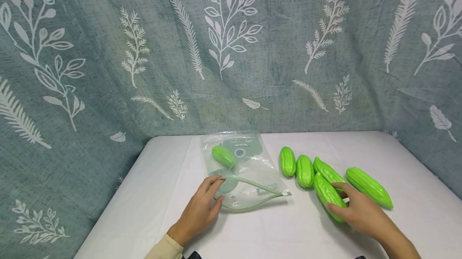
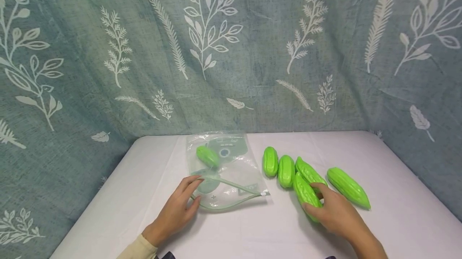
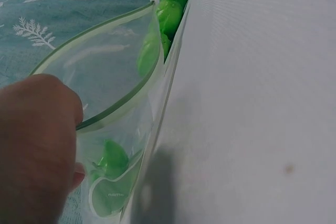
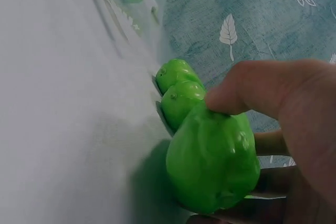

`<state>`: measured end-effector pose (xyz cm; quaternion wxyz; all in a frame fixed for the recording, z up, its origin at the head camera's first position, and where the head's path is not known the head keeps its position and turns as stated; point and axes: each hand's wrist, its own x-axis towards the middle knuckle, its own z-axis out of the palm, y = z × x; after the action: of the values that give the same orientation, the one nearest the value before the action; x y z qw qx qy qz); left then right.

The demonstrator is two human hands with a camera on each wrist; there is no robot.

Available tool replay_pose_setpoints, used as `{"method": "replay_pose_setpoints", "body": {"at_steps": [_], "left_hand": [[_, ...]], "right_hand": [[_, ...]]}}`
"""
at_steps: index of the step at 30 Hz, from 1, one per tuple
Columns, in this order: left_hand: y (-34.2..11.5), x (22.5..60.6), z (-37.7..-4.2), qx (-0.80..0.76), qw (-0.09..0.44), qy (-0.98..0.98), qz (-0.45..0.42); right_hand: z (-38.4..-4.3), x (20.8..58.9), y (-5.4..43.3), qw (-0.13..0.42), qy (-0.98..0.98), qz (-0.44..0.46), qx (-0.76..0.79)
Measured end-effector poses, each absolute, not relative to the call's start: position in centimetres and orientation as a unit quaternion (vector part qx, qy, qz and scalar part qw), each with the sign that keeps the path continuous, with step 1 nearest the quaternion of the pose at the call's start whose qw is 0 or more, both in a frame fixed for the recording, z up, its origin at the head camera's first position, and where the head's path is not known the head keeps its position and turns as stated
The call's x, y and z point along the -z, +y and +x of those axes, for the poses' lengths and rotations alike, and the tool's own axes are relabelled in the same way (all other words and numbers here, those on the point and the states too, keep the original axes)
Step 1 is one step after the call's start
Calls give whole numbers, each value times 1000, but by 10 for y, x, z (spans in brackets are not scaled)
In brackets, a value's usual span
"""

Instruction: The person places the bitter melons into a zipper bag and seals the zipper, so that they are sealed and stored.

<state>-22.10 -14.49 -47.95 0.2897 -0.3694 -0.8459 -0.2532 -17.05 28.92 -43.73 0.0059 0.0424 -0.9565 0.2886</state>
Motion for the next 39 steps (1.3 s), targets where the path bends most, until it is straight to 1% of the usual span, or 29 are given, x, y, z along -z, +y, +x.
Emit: {"method": "replay_pose_setpoints", "body": {"at_steps": [4,12,16,22,25,32,39], "left_hand": [[-144,479,-220,254,289,-847,-368],[-144,479,-221,251,289,-847,-369],[-146,479,-222,249,290,-847,-370],[-150,474,-223,255,295,-845,-367],[-151,474,-221,259,293,-847,-361],[-151,479,-218,261,297,-843,-364],[-146,477,-218,263,286,-848,-360]], "right_hand": [[-171,440,289,29,-960,51,-275],[-173,442,286,49,-957,48,-283],[-175,444,279,77,-948,40,-306],[-181,448,270,103,-931,24,-349],[-181,452,268,108,-923,18,-370],[-181,459,264,101,-917,0,-387],[-179,458,258,136,-902,-2,-409]]}}
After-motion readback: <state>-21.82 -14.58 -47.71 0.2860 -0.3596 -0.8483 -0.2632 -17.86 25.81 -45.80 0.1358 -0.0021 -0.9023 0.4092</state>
